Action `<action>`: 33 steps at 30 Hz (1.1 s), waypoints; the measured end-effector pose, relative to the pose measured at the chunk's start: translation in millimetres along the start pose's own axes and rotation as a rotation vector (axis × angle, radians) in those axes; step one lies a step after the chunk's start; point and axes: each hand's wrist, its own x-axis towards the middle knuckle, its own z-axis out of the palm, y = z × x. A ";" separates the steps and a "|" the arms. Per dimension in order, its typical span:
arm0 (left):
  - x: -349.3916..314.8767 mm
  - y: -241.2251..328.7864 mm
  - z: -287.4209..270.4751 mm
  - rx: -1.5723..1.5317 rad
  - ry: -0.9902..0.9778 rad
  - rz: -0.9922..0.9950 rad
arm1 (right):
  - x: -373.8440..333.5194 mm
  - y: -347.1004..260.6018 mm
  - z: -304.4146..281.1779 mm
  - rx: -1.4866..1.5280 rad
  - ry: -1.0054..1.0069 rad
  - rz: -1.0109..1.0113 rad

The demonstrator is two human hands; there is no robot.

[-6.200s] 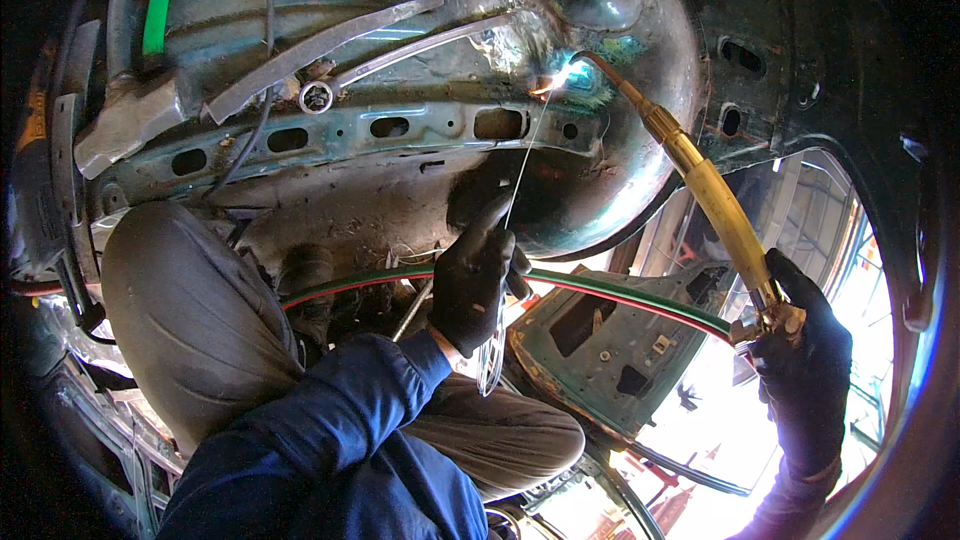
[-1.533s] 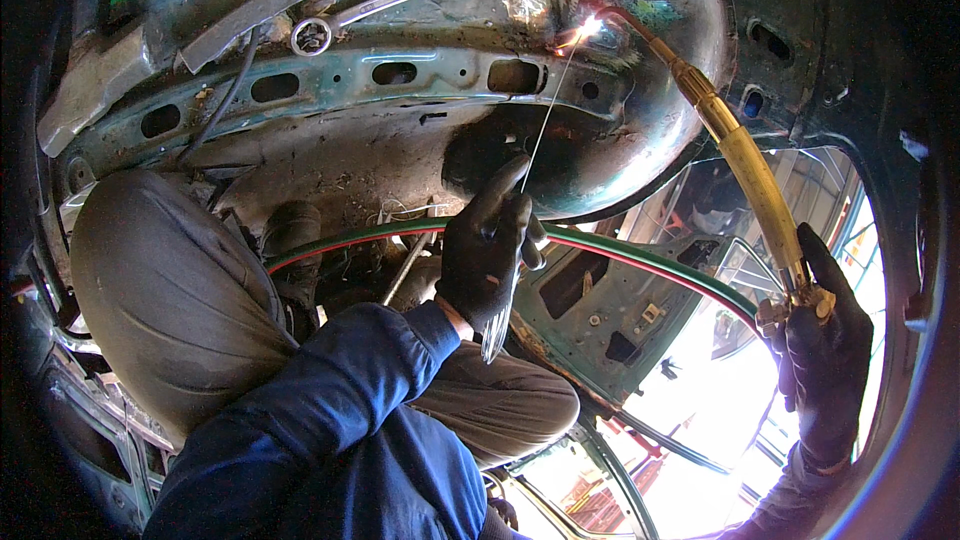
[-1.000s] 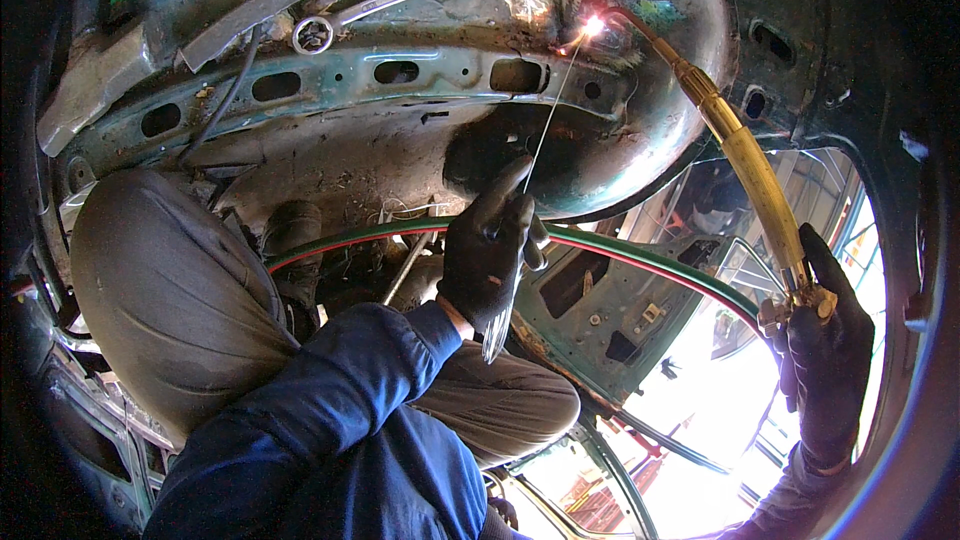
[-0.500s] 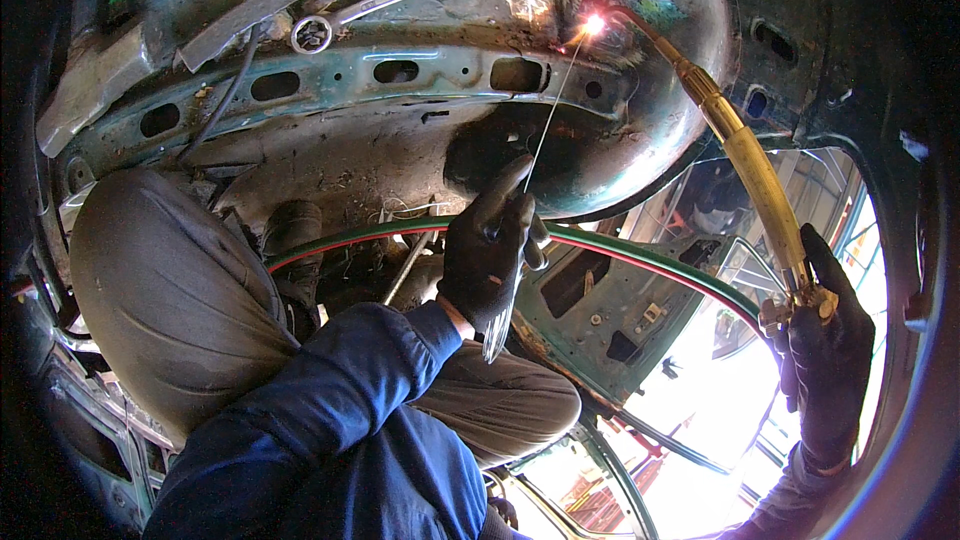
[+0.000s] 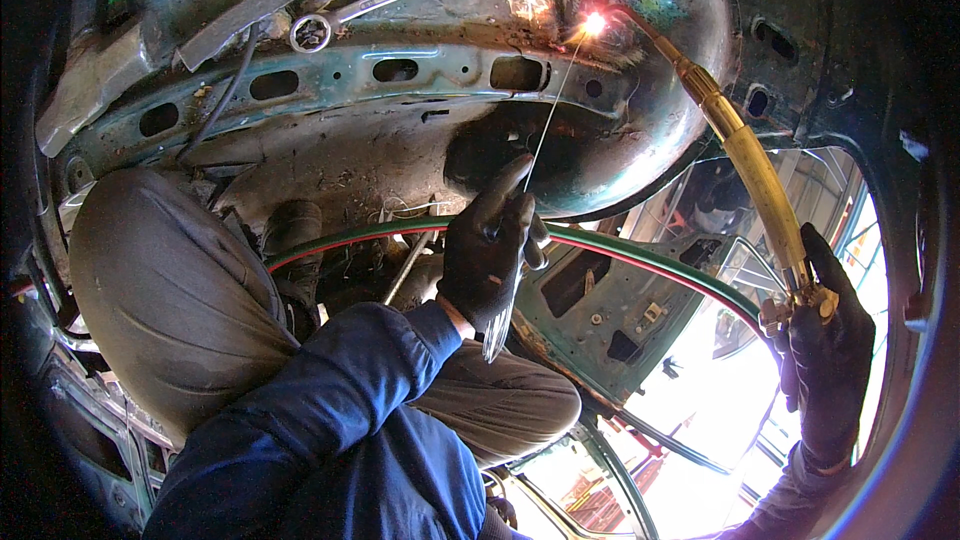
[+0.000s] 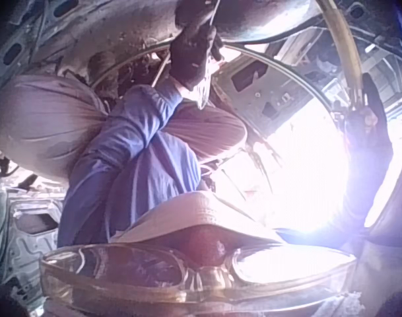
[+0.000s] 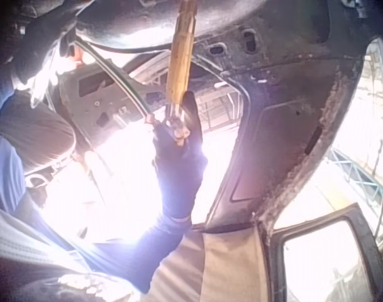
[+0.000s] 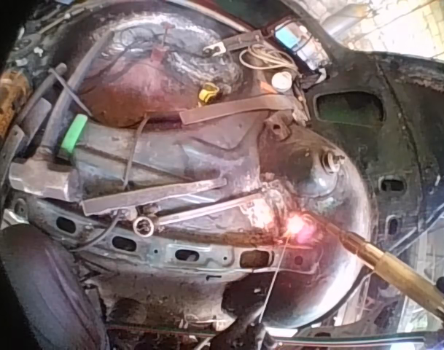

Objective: The person welds a section of the car's undercarriage using a welding torch and filler rod, then grinds the welded area with an angle grinder. The work is performed while sitting under the vehicle in a workshop.

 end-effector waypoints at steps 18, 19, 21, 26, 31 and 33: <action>0.8 -6.3 -1.6 -0.001 -0.005 0.017 | 0.0 10.1 3.5 0.023 0.022 -0.023; 0.9 -6.4 -1.5 -0.002 -0.003 0.017 | 0.0 8.2 4.6 0.029 0.023 -0.011; 0.9 -5.3 -1.1 -0.009 -0.002 0.013 | -0.5 4.4 6.4 0.043 0.031 0.008; 0.6 -5.6 -1.8 -0.006 -0.009 0.028 | -0.4 2.5 5.6 0.057 0.035 0.022; 0.7 -6.1 -2.4 -0.001 -0.018 0.009 | -0.7 6.8 7.4 0.062 0.049 0.015; 0.3 -4.0 -1.3 0.026 -0.013 0.002 | -2.3 3.0 6.9 0.063 0.042 0.026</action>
